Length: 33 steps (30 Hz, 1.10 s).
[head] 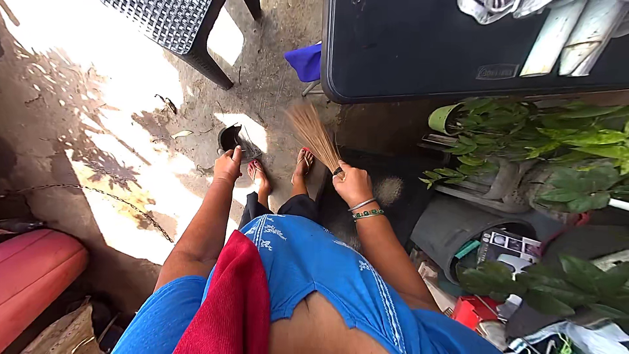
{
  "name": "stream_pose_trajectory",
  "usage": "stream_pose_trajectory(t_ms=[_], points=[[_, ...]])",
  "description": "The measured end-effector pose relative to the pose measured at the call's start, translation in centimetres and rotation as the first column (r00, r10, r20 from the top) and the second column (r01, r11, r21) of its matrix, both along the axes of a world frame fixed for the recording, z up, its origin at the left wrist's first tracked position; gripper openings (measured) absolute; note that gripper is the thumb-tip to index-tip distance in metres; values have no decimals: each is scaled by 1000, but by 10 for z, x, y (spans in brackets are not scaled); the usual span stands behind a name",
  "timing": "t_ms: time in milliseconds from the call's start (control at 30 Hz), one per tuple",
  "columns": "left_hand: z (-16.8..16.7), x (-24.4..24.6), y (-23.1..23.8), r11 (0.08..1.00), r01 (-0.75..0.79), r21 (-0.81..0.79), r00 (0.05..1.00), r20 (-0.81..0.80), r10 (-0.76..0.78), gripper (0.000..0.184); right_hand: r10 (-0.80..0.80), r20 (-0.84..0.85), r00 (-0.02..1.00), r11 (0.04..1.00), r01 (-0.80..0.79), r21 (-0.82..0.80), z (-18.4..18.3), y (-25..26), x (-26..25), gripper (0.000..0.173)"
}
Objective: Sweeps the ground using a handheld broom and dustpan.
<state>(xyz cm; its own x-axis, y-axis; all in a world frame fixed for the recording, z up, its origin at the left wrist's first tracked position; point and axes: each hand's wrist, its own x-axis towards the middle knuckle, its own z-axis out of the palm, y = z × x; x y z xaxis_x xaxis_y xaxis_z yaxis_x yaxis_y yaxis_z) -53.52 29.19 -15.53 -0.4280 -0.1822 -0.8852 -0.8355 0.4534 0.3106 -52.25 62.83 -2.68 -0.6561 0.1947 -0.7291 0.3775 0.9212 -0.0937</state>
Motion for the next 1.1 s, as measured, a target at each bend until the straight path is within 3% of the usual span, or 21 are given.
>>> stream_pose_trajectory(t_ms=[100,233,300,400,533,667,767,900,1000,1100], points=[[-1,4,-2,999,-48,1,999,-15,48,72,40,38,998,997,-42,64,-20,-21,5,50],[-2,5,-2,997,-78,-2,997,-24,78,71,150,173,974,987,-137,-82,-53,-60,27,45],[-1,6,-7,990,-142,6,989,-41,142,69,161,167,973,977,-133,-165,-39,-61,22,46],[6,8,-22,958,-284,26,957,-51,285,69,91,19,996,976,-85,-203,0,-45,-3,45],[20,15,-42,890,-454,34,889,-40,456,70,175,-87,981,980,-182,-81,-9,-38,-65,53],[18,31,-48,812,-581,44,811,-42,583,73,230,-7,973,973,-230,20,-61,-64,-93,57],[11,33,-47,803,-595,39,802,-32,597,71,361,105,927,932,-356,-63,-78,-90,-65,45],[4,28,-49,804,-593,40,804,-27,595,72,322,23,946,930,-311,-197,-31,-86,-43,43],[2,29,-50,813,-581,46,813,-32,582,72,278,-77,957,946,-287,-150,-17,-82,-59,48],[-2,31,-44,847,-528,57,848,-26,530,71,358,-23,934,931,-359,-66,-36,-102,-64,49]])
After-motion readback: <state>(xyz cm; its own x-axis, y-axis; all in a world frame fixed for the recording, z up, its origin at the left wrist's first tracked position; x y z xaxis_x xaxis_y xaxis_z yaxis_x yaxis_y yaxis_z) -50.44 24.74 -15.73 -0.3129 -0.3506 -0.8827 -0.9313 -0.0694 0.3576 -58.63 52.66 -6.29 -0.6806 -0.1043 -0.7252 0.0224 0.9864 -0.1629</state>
